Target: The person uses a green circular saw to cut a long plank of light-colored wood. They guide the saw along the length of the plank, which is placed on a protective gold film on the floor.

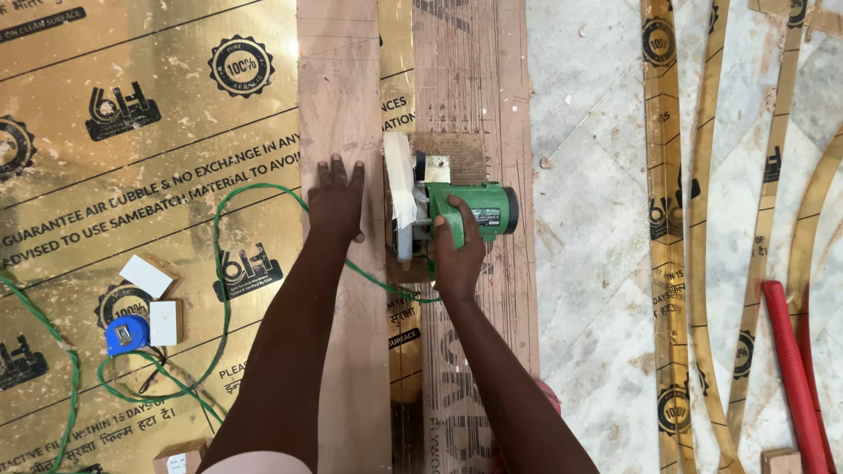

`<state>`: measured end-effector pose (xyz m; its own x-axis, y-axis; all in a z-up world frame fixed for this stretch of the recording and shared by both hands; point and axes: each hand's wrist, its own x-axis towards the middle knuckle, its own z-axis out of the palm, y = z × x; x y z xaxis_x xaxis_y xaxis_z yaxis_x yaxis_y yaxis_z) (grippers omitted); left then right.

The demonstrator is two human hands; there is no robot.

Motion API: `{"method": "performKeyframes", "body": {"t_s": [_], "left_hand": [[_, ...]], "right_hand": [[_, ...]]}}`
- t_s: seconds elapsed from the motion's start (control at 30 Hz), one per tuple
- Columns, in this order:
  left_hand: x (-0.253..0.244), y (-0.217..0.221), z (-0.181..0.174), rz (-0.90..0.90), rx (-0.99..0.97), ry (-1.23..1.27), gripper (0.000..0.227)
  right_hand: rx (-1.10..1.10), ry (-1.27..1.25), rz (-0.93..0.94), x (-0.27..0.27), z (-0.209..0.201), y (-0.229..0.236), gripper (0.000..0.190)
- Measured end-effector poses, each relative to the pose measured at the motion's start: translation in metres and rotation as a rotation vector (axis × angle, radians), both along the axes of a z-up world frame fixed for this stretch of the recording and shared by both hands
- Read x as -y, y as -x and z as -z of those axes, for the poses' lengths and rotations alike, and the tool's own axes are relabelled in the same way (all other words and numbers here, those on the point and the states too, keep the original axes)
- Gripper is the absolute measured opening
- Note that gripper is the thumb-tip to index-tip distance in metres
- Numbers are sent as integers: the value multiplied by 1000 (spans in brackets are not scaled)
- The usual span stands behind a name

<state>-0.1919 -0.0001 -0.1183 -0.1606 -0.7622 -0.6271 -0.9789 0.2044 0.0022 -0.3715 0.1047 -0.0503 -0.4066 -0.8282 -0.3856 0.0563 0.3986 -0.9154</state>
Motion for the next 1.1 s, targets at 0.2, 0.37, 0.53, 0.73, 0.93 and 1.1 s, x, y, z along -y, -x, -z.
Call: {"method": "performKeyframes", "body": {"t_s": [0.2,0.37,0.53,0.73,0.93,1.1], "left_hand": [[3,-5,5,-25,-69,2,142],[6,-5,16,-38,-105,24,140],[8,-5,16,-36,-107,11,140],[7,-8,17,-13,-124,37,140],[8,-8,18,0,-141,42,139],[12,-4,16,5,-112,-7,139]], "right_hand": [[31,19,7,2,2,0,40],[38,11,12,5,1,-1,40],[31,-2,11,8,0,-1,39],[53,28,17,12,2,-1,38],[14,58,5,15,3,0,37],[2,46,3,19,5,1,39]]}}
